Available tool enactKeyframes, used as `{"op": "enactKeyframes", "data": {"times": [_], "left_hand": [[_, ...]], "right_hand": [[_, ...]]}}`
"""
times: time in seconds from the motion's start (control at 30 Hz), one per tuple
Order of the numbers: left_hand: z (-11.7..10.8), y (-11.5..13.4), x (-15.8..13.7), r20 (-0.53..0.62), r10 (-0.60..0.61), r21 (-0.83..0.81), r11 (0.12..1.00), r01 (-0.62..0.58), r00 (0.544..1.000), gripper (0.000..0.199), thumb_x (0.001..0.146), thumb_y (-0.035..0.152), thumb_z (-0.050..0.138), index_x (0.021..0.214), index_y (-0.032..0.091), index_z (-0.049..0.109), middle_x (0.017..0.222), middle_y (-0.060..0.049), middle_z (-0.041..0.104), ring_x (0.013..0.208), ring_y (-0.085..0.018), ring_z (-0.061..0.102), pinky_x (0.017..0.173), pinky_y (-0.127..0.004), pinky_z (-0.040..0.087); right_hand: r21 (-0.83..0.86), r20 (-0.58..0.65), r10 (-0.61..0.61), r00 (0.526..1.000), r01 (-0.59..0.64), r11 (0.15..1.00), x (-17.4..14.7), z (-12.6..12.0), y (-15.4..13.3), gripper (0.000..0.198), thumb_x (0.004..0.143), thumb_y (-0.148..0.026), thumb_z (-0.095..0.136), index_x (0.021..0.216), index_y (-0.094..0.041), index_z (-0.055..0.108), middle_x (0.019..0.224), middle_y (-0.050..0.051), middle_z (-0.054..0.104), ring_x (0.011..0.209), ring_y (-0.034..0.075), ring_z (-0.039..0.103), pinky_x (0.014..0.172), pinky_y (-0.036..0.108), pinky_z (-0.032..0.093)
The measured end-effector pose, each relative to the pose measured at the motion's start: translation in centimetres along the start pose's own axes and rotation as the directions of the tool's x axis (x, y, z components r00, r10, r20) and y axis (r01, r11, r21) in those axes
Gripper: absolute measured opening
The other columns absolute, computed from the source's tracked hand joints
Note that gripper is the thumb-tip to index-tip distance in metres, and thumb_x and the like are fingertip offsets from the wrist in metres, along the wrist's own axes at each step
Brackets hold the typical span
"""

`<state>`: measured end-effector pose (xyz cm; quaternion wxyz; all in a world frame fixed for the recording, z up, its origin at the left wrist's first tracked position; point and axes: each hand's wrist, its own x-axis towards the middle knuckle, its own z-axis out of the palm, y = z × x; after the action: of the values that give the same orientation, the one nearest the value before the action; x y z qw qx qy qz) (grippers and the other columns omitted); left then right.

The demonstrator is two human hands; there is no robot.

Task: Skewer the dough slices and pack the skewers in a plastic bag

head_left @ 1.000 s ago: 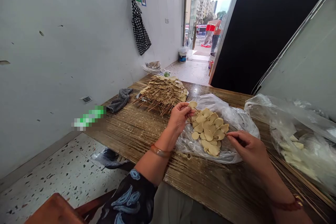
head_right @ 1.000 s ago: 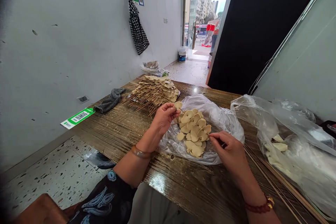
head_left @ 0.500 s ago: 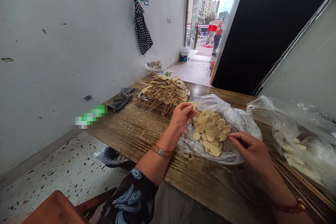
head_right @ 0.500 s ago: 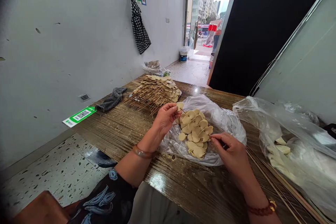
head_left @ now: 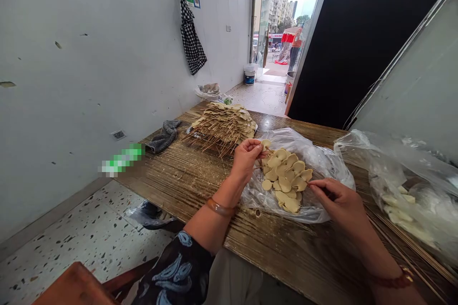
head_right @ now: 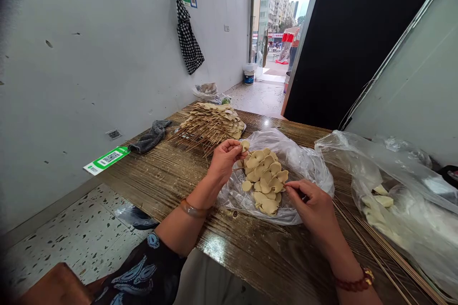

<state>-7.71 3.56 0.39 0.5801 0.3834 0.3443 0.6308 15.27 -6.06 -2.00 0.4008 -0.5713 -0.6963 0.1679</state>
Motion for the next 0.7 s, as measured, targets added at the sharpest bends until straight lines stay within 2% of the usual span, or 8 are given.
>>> {"op": "enactKeyframes", "data": {"times": [0.37,0.7], "left_hand": [[0.10,-0.24,0.08,-0.012,0.114,0.120,0.986,-0.112,0.993,0.026,0.063,0.027,0.075,0.075,0.015,0.056,0.062,0.003,0.062,0.053,-0.010,0.062,0.057,-0.022,0.049],[0.29,-0.10,-0.08,0.021,0.083,0.167,0.982,-0.086,0.996,0.022,0.062,0.025,0.074,0.073,0.014,0.057,0.061,0.003,0.062,0.053,-0.010,0.061,0.056,-0.021,0.048]], "right_hand": [[0.023,-0.012,0.029,0.999,-0.029,0.999,-0.01,0.21,0.27,0.025,0.084,-0.040,0.057,0.086,-0.020,0.072,0.084,0.005,0.071,0.078,0.021,0.063,0.069,0.032,0.046],[0.069,-0.001,0.031,1.000,-0.031,0.997,0.08,0.55,0.16,0.024,0.085,-0.038,0.056,0.086,-0.020,0.072,0.084,0.005,0.071,0.077,0.021,0.063,0.068,0.031,0.046]]}}
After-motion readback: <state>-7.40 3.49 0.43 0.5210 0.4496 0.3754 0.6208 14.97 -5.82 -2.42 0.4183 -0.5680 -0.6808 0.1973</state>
